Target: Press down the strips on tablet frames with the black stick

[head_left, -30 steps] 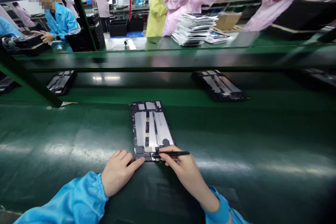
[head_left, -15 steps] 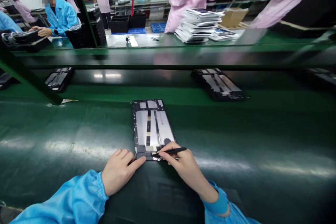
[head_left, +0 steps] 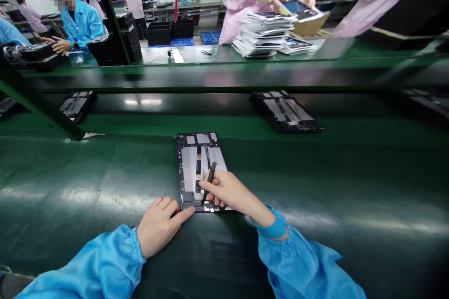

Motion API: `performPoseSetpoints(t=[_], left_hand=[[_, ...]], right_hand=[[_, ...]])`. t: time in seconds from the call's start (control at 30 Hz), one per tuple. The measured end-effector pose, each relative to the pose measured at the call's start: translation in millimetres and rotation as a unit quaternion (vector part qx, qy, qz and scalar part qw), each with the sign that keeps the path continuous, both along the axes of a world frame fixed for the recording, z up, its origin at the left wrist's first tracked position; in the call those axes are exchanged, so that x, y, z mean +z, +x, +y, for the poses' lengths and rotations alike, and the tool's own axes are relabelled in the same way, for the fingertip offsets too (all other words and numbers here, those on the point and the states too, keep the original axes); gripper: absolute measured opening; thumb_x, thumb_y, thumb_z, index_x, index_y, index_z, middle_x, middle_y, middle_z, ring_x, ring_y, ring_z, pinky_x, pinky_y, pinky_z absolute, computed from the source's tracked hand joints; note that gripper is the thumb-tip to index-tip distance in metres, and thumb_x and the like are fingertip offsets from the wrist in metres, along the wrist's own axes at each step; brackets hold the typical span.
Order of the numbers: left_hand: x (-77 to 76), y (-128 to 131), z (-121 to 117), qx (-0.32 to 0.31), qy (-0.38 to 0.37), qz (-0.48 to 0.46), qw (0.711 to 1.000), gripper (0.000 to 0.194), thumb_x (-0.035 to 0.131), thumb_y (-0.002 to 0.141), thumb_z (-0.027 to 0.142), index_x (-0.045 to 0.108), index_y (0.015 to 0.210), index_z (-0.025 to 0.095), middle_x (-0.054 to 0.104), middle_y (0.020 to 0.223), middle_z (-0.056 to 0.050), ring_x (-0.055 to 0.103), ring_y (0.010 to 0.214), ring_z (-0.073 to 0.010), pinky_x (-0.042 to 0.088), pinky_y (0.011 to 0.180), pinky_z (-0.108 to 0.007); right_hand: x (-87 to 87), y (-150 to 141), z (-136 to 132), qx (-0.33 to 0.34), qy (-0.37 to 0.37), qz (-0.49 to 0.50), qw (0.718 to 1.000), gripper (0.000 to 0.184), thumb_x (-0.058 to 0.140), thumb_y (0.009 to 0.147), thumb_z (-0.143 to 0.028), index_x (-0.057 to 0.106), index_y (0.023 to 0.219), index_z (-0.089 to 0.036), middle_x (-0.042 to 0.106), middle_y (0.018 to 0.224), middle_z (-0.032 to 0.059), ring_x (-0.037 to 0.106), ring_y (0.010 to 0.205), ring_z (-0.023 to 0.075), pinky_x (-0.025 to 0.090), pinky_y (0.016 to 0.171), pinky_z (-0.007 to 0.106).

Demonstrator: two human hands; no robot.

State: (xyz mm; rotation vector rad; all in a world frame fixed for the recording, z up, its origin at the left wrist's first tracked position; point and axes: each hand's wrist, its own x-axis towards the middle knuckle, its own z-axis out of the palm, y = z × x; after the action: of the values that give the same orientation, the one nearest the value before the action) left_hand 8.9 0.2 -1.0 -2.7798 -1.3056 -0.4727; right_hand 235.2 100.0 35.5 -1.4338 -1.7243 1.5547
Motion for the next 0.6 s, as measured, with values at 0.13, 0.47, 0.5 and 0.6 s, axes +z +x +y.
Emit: performPoseSetpoints(t=[0.13,0.47,0.5,0.6], left_hand=[[0.2,-3.3,-0.4,-0.008,-0.016,-0.005,1.000,0.034,0.049,0.099,0.016,0.051,0.132,0.026,0.055,0.089,-0.002,0.047,0.076,-0.0170,0.033,0.066,-0.033],[4.9,-7.4,1.2,-0.051,0.020,-0.063,0.997,0.024,0.050,0.099,0.014,0.057,0.122,0.017,0.057,0.083,-0.001,0.047,0.075,-0.0163,0.031,0.065,-0.032],[5.0,-7.2,1.3,-0.052,0.022,-0.066,0.996,0.024,0.050,0.099,0.014,0.057,0.122,0.017,0.057,0.082,-0.001,0.047,0.074,-0.0164,0.031,0.065,-0.032],[4.0,-6.8,1.2,-0.050,0.023,-0.066,0.996,0.023,0.051,0.099,0.015,0.057,0.121,0.017,0.057,0.082,-0.001,0.046,0.074,-0.0165,0.031,0.065,-0.032]], right_hand=[[-11.6,12.9,-27.6,-0.068,0.050,0.095,0.992,0.033,0.066,0.088,-0.049,0.063,0.090,-0.017,0.067,0.068,0.0035,0.063,0.051,0.0153,0.050,0.039,0.019],[-38.0,11.7,-87.4,-0.049,0.194,0.086,0.976,0.016,0.061,0.096,-0.035,0.071,0.104,-0.024,0.072,0.094,0.0047,0.070,0.081,0.0223,0.058,0.078,0.033],[-37.4,11.2,-86.7,-0.042,0.211,0.080,0.973,0.014,0.062,0.096,-0.033,0.071,0.103,-0.025,0.073,0.096,0.0041,0.070,0.086,0.0231,0.057,0.083,0.034],[-35.8,10.8,-85.3,-0.017,0.237,0.079,0.968,0.010,0.062,0.096,-0.028,0.070,0.103,-0.026,0.073,0.099,0.0023,0.069,0.092,0.0224,0.054,0.088,0.032]])
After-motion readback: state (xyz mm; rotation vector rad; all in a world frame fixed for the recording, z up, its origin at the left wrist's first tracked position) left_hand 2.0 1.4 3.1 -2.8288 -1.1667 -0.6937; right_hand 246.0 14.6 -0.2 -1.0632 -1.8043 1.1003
